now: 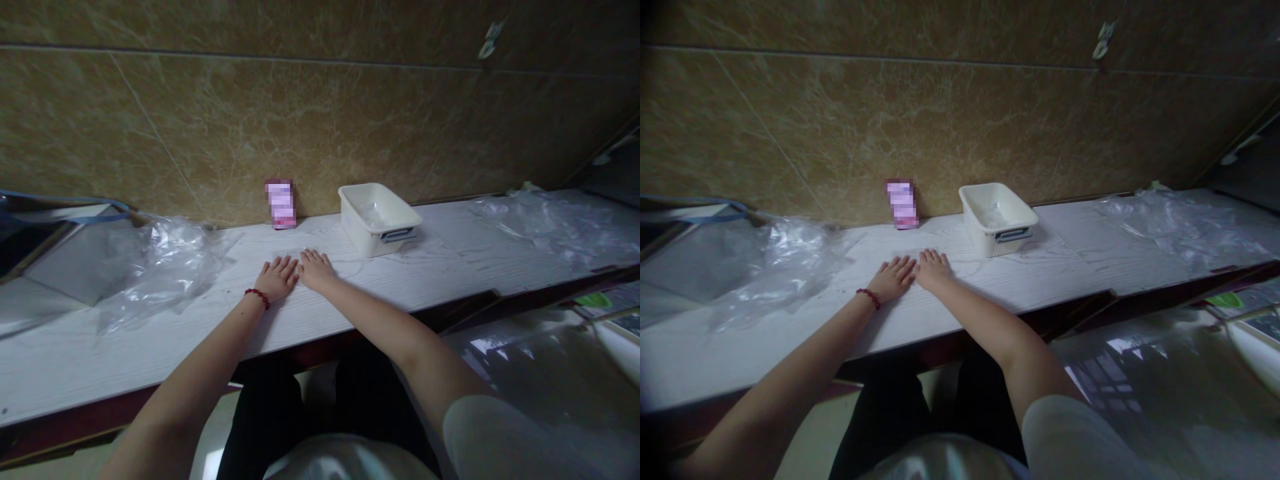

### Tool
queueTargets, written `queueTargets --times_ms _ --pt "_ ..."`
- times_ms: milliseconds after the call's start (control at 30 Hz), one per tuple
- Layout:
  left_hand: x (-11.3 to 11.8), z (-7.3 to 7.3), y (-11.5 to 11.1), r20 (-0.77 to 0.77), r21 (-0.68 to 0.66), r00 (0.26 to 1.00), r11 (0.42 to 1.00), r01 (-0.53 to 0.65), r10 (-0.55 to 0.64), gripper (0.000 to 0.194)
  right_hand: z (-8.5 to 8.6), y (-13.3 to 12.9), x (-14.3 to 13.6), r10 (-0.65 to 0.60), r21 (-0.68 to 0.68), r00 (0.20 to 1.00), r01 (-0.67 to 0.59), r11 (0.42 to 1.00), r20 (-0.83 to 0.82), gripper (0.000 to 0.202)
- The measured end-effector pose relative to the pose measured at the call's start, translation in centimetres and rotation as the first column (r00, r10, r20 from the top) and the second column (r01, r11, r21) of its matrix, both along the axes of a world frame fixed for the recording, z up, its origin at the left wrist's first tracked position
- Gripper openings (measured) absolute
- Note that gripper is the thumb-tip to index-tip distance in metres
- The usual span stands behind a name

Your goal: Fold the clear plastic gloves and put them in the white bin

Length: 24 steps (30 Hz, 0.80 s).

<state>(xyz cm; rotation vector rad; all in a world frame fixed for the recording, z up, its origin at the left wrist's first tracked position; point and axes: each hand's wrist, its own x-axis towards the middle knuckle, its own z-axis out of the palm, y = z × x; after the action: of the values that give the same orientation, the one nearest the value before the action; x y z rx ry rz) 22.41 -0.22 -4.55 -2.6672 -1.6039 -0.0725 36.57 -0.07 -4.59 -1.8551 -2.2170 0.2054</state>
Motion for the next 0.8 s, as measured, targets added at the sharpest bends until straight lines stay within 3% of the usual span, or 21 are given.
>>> queueTargets --times_ms 200,367,500,567,700,800 --pt "-1.9 0.0 0.5 0.027 -0.063 0.991 0.99 -0.127 0.129 0.066 0.5 0.1 1.6 -0.047 -0.11 0.997 0.054 0.993 0.064 0.064" --pt "-3.9 -0.2 1.1 0.054 -0.052 0.983 0.983 -0.175 0.178 0.061 0.9 0.9 3.0 -0.073 -0.154 0.996 0.08 0.985 0.047 0.063" --pt "-4.1 0.2 0.9 0.089 -0.013 0.972 0.976 -0.218 0.218 0.059 1.8 1.0 4.7 -0.13 -0.065 0.991 0.127 0.99 -0.039 0.054" --pt "-3.4 0.6 0.1 0.101 0.031 0.985 0.989 -0.143 0.139 0.058 2.4 0.5 5.7 -0.059 0.029 0.995 0.062 0.998 -0.075 0.045" --pt "-0.9 0.9 -2.0 0.08 0.047 0.986 0.988 0.145 -0.149 0.055 3.1 -2.0 6.9 0.227 0.177 0.971 -0.21 0.961 -0.079 0.028" --pt "0.6 0.4 -3.0 0.074 0.04 0.978 0.98 0.193 -0.195 0.06 3.0 -4.0 6.7 0.3 0.195 0.952 -0.283 0.939 -0.06 0.023"
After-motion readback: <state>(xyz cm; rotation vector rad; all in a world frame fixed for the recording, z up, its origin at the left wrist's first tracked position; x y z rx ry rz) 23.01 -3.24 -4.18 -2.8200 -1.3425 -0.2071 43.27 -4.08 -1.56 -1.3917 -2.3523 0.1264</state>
